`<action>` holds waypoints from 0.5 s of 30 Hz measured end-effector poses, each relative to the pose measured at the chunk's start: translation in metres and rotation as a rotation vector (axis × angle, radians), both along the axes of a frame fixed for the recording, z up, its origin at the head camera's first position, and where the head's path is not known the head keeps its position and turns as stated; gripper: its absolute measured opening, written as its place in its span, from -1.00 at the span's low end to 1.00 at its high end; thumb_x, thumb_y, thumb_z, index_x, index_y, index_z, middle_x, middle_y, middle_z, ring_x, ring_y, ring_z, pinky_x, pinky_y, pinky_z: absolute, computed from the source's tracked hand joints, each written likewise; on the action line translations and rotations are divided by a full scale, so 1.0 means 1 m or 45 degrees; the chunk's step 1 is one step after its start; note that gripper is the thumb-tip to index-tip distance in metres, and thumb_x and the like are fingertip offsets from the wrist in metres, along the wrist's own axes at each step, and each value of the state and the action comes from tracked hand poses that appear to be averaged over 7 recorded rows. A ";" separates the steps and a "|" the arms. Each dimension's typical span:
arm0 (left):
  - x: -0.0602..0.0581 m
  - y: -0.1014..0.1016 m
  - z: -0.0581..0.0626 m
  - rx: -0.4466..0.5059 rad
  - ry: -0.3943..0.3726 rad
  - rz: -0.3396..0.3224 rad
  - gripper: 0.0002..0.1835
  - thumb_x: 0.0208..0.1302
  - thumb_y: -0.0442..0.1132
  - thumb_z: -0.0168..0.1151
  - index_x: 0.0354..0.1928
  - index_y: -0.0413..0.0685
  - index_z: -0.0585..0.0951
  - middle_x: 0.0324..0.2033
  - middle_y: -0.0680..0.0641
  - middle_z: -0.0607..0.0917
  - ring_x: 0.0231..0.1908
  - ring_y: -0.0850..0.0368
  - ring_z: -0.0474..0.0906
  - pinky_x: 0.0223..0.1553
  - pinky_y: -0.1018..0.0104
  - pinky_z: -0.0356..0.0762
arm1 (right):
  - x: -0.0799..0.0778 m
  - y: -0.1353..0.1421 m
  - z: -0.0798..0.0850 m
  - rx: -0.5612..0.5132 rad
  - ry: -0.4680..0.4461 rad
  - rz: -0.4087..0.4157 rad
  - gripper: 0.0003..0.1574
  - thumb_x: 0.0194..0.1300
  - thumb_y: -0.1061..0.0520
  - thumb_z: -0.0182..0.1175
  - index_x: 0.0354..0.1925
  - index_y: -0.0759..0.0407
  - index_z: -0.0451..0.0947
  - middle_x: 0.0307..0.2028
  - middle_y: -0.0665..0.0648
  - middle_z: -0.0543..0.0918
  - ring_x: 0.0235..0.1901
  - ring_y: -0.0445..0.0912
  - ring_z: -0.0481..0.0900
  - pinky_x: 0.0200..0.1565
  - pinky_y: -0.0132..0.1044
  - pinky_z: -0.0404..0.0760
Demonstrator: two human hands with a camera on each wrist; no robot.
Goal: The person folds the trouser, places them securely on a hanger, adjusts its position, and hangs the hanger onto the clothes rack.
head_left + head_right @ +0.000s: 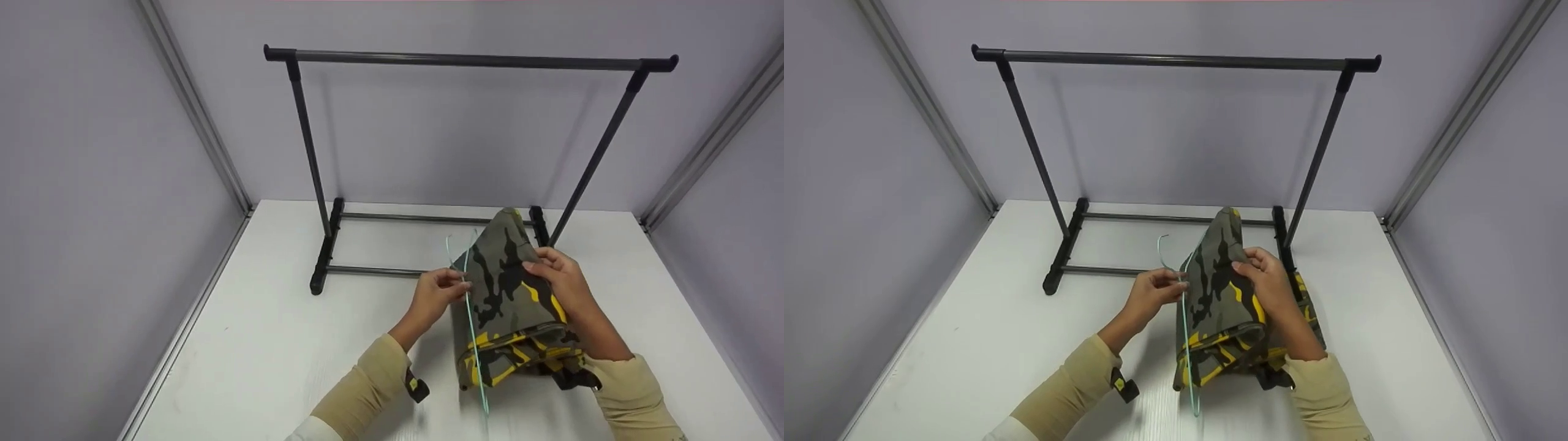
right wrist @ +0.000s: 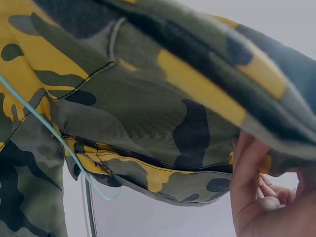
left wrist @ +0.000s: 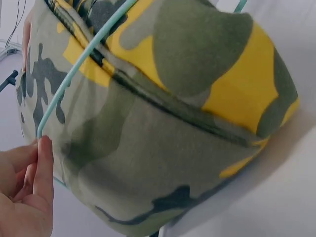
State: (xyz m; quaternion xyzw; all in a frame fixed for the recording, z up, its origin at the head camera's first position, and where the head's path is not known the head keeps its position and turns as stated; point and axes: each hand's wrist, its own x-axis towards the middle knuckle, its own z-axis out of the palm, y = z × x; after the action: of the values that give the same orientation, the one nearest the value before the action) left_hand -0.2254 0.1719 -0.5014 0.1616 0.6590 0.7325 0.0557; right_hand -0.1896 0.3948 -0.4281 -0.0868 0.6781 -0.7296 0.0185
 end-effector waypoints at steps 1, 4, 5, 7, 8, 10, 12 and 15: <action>0.001 0.002 0.000 -0.005 -0.008 0.026 -0.77 0.05 -0.43 0.23 -0.22 -0.40 0.56 -0.38 -0.25 0.62 -0.33 -0.09 0.59 -0.29 0.10 0.52 | 0.000 0.001 0.000 0.005 0.002 0.006 -0.60 0.25 0.27 0.03 -0.06 0.58 0.23 -0.28 0.35 0.56 -0.35 0.04 0.59 -0.33 -0.21 0.56; 0.004 0.008 0.001 -0.027 -0.023 0.104 -0.79 0.04 -0.44 0.24 -0.25 -0.40 0.56 -0.39 -0.25 0.62 -0.34 -0.09 0.59 -0.30 0.10 0.52 | 0.001 0.002 -0.001 0.031 0.011 0.024 -0.59 0.25 0.26 0.04 -0.05 0.57 0.24 -0.29 0.34 0.57 -0.35 0.05 0.59 -0.33 -0.19 0.56; 0.005 0.010 0.000 -0.032 -0.028 0.130 -0.80 0.04 -0.44 0.24 -0.26 -0.40 0.56 -0.39 -0.25 0.62 -0.34 -0.09 0.59 -0.30 0.10 0.52 | 0.001 0.003 -0.001 0.036 0.016 0.032 -0.59 0.25 0.26 0.04 -0.05 0.57 0.24 -0.29 0.33 0.57 -0.35 0.05 0.59 -0.33 -0.19 0.56; 0.006 0.012 0.000 -0.030 -0.038 0.172 -0.81 0.03 -0.46 0.24 -0.28 -0.41 0.56 -0.39 -0.25 0.62 -0.35 -0.10 0.59 -0.31 0.08 0.52 | 0.001 0.007 -0.002 0.032 0.027 0.037 -0.59 0.26 0.27 0.03 -0.05 0.57 0.24 -0.30 0.32 0.57 -0.35 0.05 0.59 -0.33 -0.20 0.56; 0.006 0.013 0.000 -0.026 -0.038 0.190 -0.82 0.04 -0.46 0.23 -0.28 -0.42 0.55 -0.40 -0.24 0.62 -0.35 -0.10 0.59 -0.31 0.07 0.52 | 0.001 0.010 -0.002 0.021 0.038 0.053 -0.59 0.26 0.27 0.02 -0.04 0.59 0.23 -0.29 0.33 0.57 -0.34 0.05 0.59 -0.33 -0.20 0.56; 0.007 0.014 0.000 -0.014 -0.045 0.218 -0.81 0.03 -0.45 0.24 -0.29 -0.43 0.54 -0.40 -0.24 0.62 -0.36 -0.10 0.60 -0.30 0.02 0.51 | 0.001 0.020 -0.002 0.000 0.032 0.058 -0.59 0.27 0.28 0.00 -0.03 0.59 0.22 -0.27 0.32 0.57 -0.33 0.04 0.59 -0.32 -0.20 0.55; 0.008 0.015 -0.001 0.003 -0.049 0.239 -0.81 0.04 -0.44 0.24 -0.29 -0.44 0.54 -0.41 -0.25 0.62 -0.38 -0.09 0.60 -0.29 -0.02 0.49 | 0.000 0.031 -0.004 -0.033 0.014 0.045 -0.59 0.28 0.28 -0.01 -0.03 0.60 0.21 -0.26 0.31 0.57 -0.32 0.04 0.59 -0.32 -0.21 0.55; 0.009 0.016 -0.001 0.035 -0.062 0.262 -0.81 0.05 -0.43 0.24 -0.30 -0.45 0.54 -0.42 -0.26 0.62 -0.41 -0.09 0.59 -0.28 -0.03 0.48 | 0.000 0.050 -0.007 -0.057 -0.039 -0.009 -0.61 0.27 0.26 0.01 -0.05 0.57 0.24 -0.27 0.25 0.59 -0.32 0.01 0.59 -0.33 -0.23 0.55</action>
State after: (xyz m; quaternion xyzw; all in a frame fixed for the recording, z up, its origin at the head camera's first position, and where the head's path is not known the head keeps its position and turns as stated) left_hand -0.2165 0.1880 -0.5027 0.0761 0.6605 0.7469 -0.0061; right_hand -0.1893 0.4444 -0.4351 -0.0736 0.6616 -0.7459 0.0241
